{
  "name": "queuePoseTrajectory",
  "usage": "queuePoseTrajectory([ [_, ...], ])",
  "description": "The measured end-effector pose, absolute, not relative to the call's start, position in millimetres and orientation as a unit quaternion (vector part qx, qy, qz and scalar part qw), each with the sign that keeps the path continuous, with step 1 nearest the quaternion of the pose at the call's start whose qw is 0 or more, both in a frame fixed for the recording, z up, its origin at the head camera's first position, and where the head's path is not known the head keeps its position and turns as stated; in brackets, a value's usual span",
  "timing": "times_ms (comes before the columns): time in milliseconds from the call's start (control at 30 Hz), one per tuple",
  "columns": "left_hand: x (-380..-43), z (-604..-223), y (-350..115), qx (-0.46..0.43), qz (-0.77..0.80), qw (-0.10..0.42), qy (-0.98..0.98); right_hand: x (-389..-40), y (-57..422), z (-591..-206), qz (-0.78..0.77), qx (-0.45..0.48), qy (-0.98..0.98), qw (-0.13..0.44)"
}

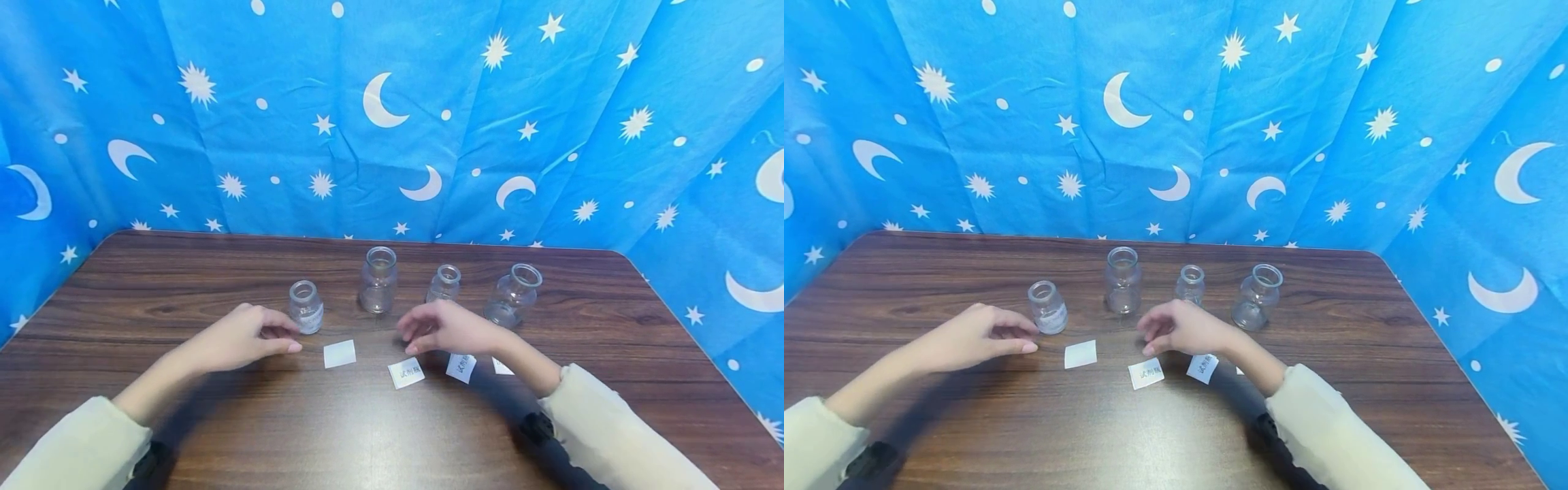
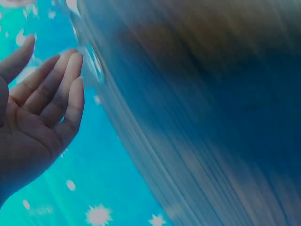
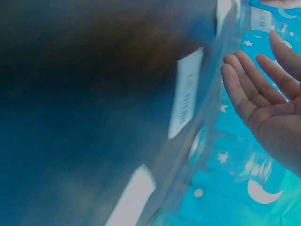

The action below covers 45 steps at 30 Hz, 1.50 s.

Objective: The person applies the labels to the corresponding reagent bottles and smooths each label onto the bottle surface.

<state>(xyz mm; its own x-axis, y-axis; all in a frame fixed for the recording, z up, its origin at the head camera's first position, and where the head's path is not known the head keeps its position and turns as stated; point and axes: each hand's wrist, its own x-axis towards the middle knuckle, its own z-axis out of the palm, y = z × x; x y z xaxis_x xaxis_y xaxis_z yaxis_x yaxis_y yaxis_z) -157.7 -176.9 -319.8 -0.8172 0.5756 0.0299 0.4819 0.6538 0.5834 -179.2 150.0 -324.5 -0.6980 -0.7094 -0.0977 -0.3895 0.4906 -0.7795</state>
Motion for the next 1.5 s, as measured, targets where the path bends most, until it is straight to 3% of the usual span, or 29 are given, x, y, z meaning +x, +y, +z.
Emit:
queuePoseTrajectory([
  [333,-141,-326,-125,0.352,0.307,0.067,0.882,-167,165,-339,-0.36,-0.328,0.856,0.172],
  [700,-130,-337,-64,0.314,0.308,0.037,0.898,-159,164,-349,-0.326,-0.354,0.868,0.12],
  [1500,-130,-354,-50,0.308,0.253,0.029,0.917,-156,157,-351,-0.309,-0.342,0.88,0.112],
])
